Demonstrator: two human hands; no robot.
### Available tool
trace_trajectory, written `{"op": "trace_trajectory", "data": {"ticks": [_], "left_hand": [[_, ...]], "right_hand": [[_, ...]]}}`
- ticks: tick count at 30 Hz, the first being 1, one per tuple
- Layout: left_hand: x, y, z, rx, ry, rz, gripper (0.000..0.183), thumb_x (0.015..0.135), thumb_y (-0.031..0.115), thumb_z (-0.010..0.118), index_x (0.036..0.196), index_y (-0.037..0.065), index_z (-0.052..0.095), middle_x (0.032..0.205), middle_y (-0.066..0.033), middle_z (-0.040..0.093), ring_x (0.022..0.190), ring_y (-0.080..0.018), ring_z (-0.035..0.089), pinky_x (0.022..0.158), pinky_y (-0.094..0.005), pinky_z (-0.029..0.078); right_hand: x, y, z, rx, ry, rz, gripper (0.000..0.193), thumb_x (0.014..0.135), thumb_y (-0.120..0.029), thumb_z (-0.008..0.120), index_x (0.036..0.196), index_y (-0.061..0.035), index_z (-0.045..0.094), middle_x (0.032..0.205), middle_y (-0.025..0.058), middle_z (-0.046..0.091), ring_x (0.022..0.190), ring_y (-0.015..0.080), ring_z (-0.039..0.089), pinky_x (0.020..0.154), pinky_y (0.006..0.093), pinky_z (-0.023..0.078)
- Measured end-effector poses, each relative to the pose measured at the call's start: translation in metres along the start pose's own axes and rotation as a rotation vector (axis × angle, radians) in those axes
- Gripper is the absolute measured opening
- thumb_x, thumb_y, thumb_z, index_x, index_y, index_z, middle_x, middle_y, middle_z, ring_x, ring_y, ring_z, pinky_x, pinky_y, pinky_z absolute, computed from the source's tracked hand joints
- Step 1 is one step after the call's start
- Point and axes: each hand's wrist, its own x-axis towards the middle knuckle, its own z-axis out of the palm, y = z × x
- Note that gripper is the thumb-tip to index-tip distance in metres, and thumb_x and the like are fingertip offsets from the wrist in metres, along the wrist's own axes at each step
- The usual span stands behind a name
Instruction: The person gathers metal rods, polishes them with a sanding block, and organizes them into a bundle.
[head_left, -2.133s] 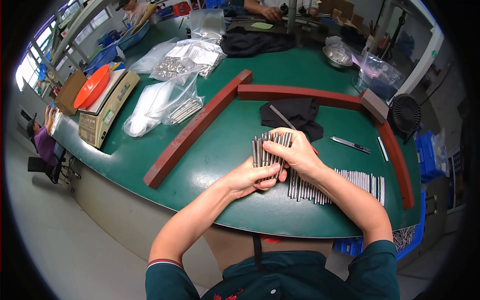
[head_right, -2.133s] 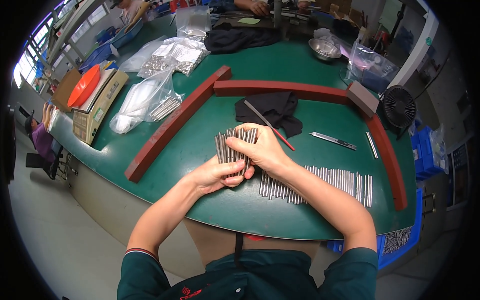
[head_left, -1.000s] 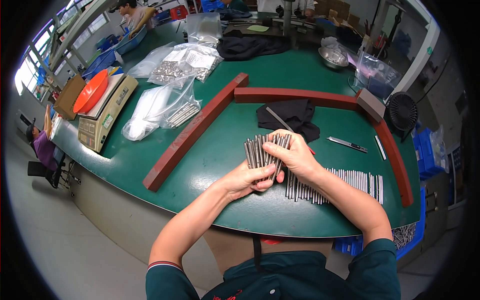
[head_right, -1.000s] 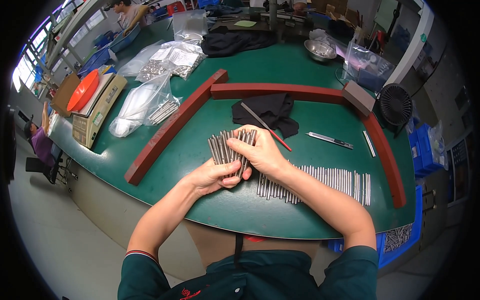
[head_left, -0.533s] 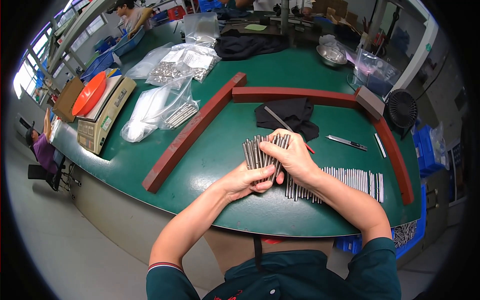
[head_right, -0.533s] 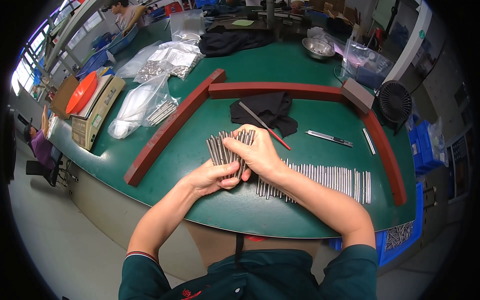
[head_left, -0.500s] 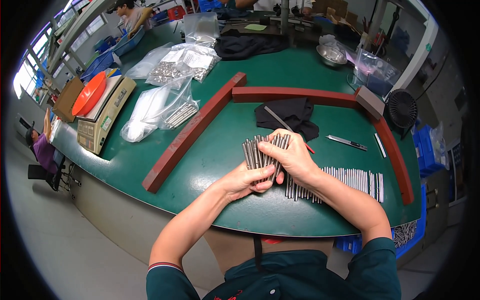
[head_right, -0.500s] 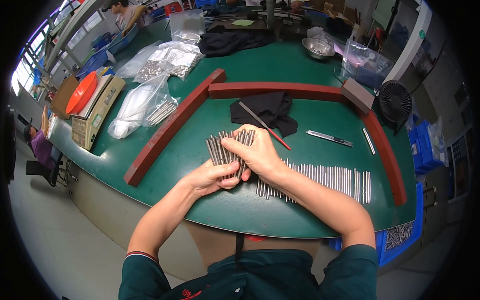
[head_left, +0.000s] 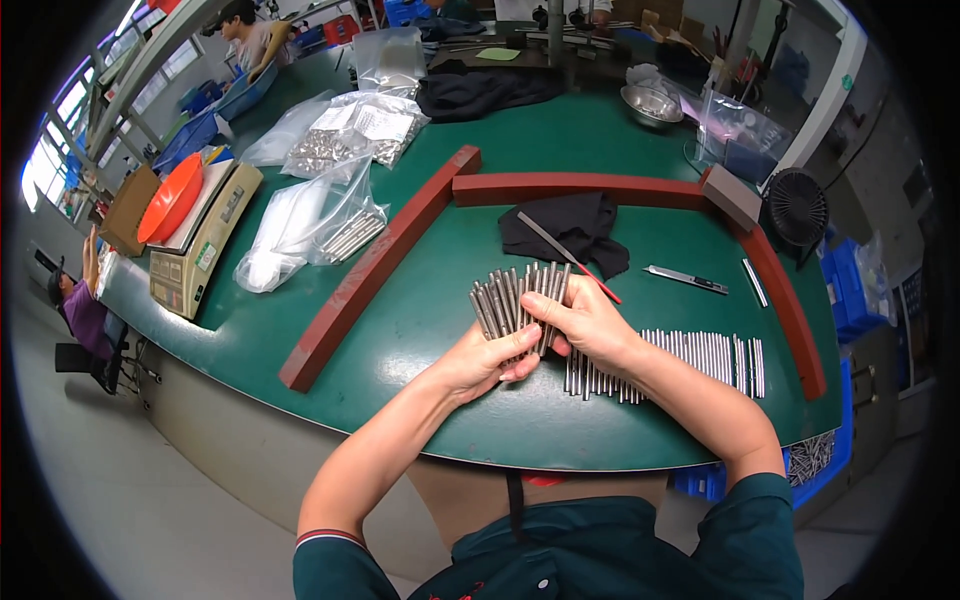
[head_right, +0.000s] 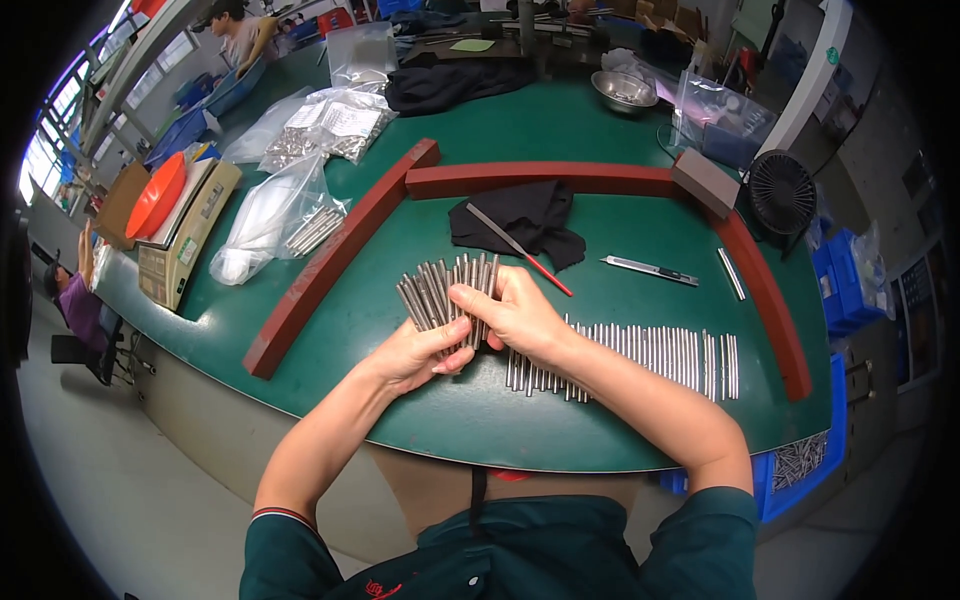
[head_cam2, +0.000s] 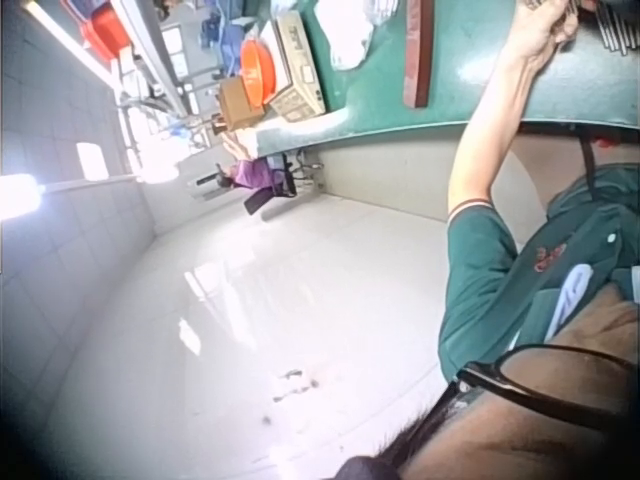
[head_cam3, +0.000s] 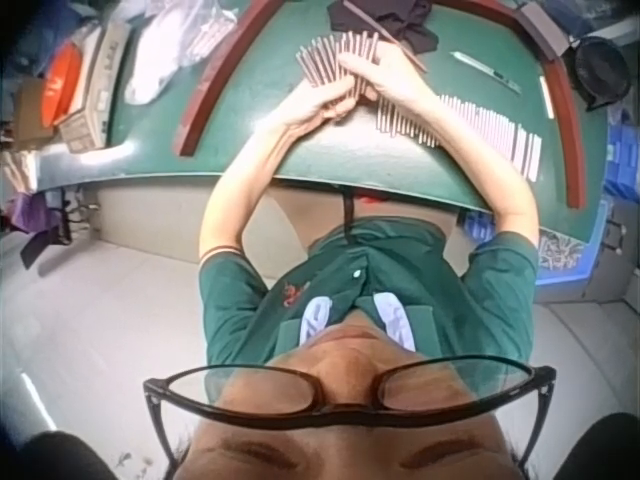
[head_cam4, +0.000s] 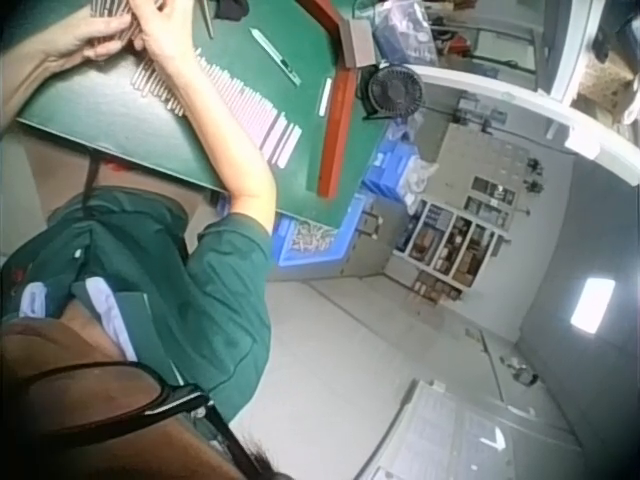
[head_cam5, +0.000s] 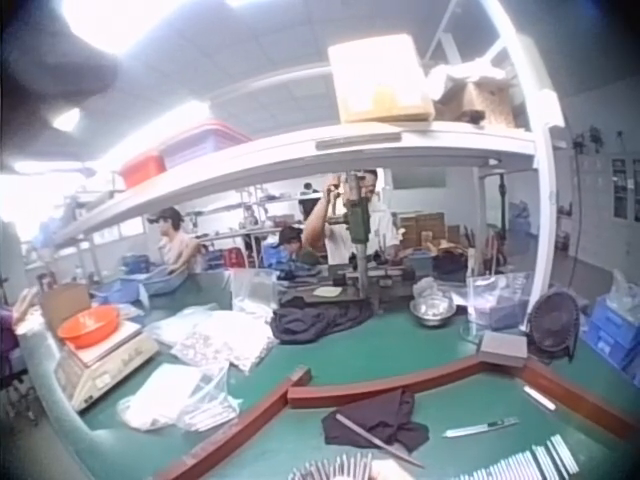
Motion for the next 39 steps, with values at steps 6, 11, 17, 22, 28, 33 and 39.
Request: {"op": "trace_trajectory", "data": {"ticks": [6,11,17,22,28,33,39], "left_hand": [[-0.002,0.003,0.005,0.002,0.029,-0.024,0.026,0.083,0.023,0.055,0.099,0.005,0.047,0.079,-0.0061,0.053,0.054,-0.0067,0.044,0.041,-0.0170,0.031],[0.001,0.000,0.001,-0.001,-0.027,-0.023,0.032,0.082,0.025,0.055,0.104,0.004,0.045,0.084,-0.0088,0.055,0.064,-0.0118,0.054,0.048,-0.0196,0.043],[-0.001,0.001,0.008,-0.021,0.012,-0.104,0.048,0.079,0.027,0.059,0.116,0.005,0.040,0.092,-0.0126,0.054,0.075,-0.0219,0.060,0.063,-0.0267,0.052],[0.002,-0.001,0.005,-0.002,0.020,-0.078,0.044,0.079,0.024,0.059,0.114,0.004,0.041,0.090,-0.0119,0.054,0.071,-0.0190,0.060,0.061,-0.0245,0.051],[0.001,-0.002,0.007,-0.001,0.053,-0.070,0.041,0.079,0.024,0.060,0.110,0.003,0.044,0.086,-0.0109,0.055,0.069,-0.0170,0.058,0.060,-0.0239,0.050],[0.002,-0.004,0.002,-0.022,0.050,-0.054,0.039,0.080,0.022,0.058,0.111,0.004,0.044,0.085,-0.0103,0.055,0.066,-0.0144,0.058,0.058,-0.0226,0.050],[0.002,-0.002,0.003,-0.017,0.045,-0.050,0.038,0.080,0.022,0.058,0.111,0.004,0.044,0.085,-0.0100,0.055,0.066,-0.0138,0.057,0.058,-0.0227,0.049]], "right_hand": [[-0.004,-0.004,0.001,0.000,0.009,0.020,0.022,0.085,-0.026,0.051,0.080,-0.0054,0.057,0.062,-0.0031,0.052,0.045,-0.0004,0.037,0.038,0.0147,0.027],[-0.007,-0.003,-0.001,0.027,0.020,0.025,0.020,0.084,-0.024,0.053,0.081,-0.0050,0.057,0.063,-0.0032,0.052,0.045,-0.0003,0.037,0.039,0.0145,0.029],[-0.009,0.002,0.002,0.136,0.084,0.017,0.018,0.082,-0.022,0.056,0.076,-0.0047,0.058,0.060,-0.0026,0.052,0.044,-0.0004,0.037,0.038,0.0149,0.029],[-0.011,0.005,0.003,0.155,0.137,-0.002,0.017,0.082,-0.021,0.056,0.076,-0.0052,0.057,0.061,-0.0022,0.053,0.044,-0.0003,0.038,0.038,0.0147,0.030],[-0.011,0.005,0.002,0.192,0.104,0.017,0.015,0.081,-0.017,0.057,0.083,-0.0028,0.057,0.066,-0.0009,0.054,0.047,0.0009,0.040,0.041,0.0152,0.033],[-0.008,0.005,0.003,0.157,0.136,0.001,0.013,0.080,-0.016,0.058,0.080,-0.0025,0.058,0.066,-0.0005,0.054,0.048,0.0014,0.042,0.042,0.0160,0.035],[-0.007,0.005,0.003,0.146,0.127,0.001,0.013,0.080,-0.016,0.059,0.079,-0.0034,0.058,0.064,-0.0016,0.054,0.048,0.0011,0.042,0.042,0.0156,0.034]]}}
